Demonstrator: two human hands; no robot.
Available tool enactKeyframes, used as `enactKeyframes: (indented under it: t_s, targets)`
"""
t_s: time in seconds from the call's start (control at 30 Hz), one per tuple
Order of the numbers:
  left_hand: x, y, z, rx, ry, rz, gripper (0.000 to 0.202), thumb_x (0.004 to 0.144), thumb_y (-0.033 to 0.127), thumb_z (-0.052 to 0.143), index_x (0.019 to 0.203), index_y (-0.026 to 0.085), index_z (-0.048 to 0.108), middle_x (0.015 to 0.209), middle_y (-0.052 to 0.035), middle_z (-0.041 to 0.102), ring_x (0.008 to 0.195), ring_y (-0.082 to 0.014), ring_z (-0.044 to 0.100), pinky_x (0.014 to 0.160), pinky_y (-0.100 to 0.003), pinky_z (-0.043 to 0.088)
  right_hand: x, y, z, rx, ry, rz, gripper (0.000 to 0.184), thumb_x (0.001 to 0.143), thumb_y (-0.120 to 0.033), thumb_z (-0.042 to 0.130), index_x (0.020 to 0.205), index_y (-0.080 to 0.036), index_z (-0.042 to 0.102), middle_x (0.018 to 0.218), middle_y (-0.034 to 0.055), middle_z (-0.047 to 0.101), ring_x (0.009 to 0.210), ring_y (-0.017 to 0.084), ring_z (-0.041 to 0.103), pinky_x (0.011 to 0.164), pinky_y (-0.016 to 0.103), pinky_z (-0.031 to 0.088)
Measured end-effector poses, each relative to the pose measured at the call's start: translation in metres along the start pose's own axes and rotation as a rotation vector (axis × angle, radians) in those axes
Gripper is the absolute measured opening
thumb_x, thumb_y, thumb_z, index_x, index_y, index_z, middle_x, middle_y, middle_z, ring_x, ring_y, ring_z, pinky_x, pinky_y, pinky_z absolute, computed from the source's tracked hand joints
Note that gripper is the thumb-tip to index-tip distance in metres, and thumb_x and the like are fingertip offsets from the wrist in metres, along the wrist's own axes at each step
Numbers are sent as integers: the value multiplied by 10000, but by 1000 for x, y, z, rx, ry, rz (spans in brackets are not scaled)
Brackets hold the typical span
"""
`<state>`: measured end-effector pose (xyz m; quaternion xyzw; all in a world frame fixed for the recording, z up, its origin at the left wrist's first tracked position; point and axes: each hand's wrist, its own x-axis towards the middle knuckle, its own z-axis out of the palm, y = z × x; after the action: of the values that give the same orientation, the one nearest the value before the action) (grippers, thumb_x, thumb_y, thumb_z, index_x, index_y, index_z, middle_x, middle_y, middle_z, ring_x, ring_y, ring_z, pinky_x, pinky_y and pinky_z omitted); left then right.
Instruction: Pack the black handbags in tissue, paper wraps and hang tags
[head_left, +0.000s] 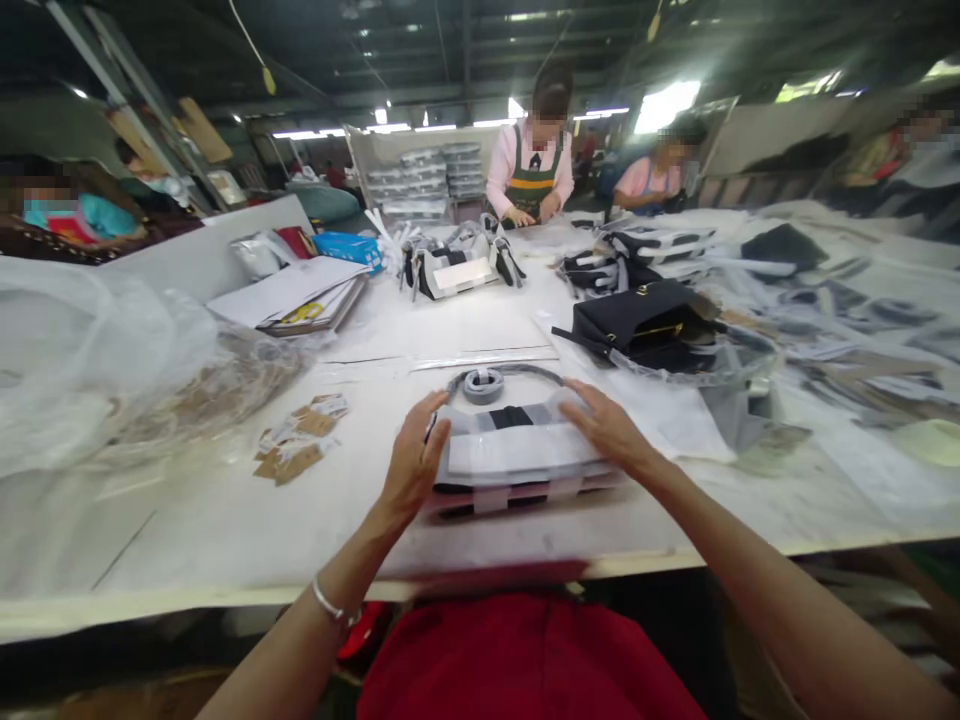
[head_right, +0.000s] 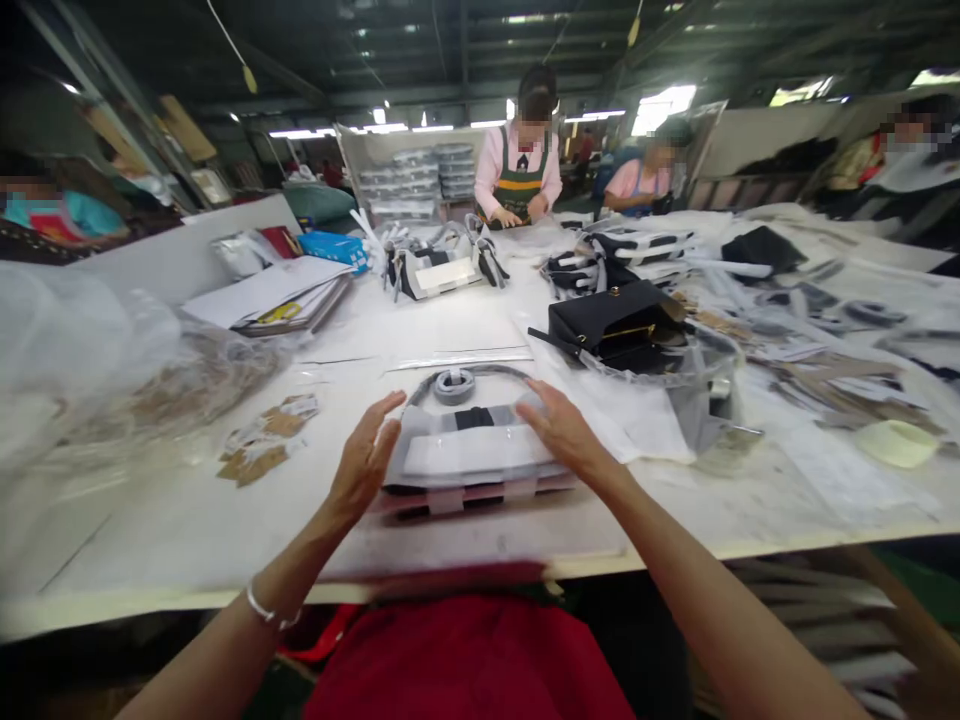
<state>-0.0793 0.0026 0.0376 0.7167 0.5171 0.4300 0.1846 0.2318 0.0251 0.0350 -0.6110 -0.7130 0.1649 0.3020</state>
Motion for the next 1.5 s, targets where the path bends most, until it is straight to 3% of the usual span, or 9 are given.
enactKeyframes:
  t_s: [0.1,0.2,0.37,0.57,0.77,0.9,1.17,1.27,1.5]
  targets:
    - [-6,-17,-16,-187,33,-375,474,949,452,447,1344,190,465,1481,-116,443,1403,-227,368,1192,-434,268,-9,10,-25,92,200,216,530,868,-480,511,1306,-190,584,1377,109,581,1274,280,529,1116,445,365]
    - [-17,-38,-27,-400,-75,-664,387,969,448,396,1252,214,516,1444,-127,491,1356,-225,448,1123,-426,390,-24,32,-37,206,180,439,540,794,-494,600,1235,-183,626,1312,139,625,1212,299,582,1082,440,408]
    - [-26,-43,-36,-572,-207,-752,394,914,517,501,1097,191,624,1258,-135,646,1130,-242,639,911,-367,561,-46,62,-34,576,31,685,448,733,-497,693,1092,-229,681,1197,150,687,1030,324,672,802,422,568]
    - [-16,-25,-32,-897,-401,-834,497,761,421,751,1158,135,663,1207,-124,683,1132,-287,630,908,-328,544,-48,52,-32,1083,-209,747,265,736,-375,783,922,-204,704,892,81,751,738,235,688,673,343,586]
    - [-6,-28,-19,-926,-267,-1068,459,780,405,759,1138,138,654,970,-98,752,887,-261,718,742,-319,600,-44,55,-26,1163,-218,765,288,771,-357,776,992,-196,685,918,50,749,743,205,681,652,323,589]
    - [4,-20,-10,-950,-213,-1104,434,759,310,786,1140,154,649,1012,-91,749,851,-242,725,764,-328,609,-45,62,-24,1187,-165,795,282,759,-365,787,959,-197,682,816,19,735,645,175,659,566,289,575]
    - [9,-15,-6,-981,-412,-1244,325,764,219,720,1044,64,666,858,-125,753,697,-235,716,697,-341,610,-59,70,-21,1171,-178,685,319,770,-425,766,971,-189,691,897,41,748,762,207,670,681,305,561]
    - [5,-14,-6,-1034,-416,-1161,375,696,158,736,1045,45,662,852,-142,750,684,-231,713,702,-324,602,-64,65,-21,1135,-194,634,388,776,-469,751,1036,-187,689,940,44,749,757,202,668,651,278,538]
    - [0,-2,-18,-1031,-212,-920,476,582,164,789,1035,96,659,811,-94,748,615,-210,684,605,-286,564,-73,59,-23,1128,-132,590,445,793,-543,703,1086,-208,693,1091,66,736,947,273,687,744,326,569]
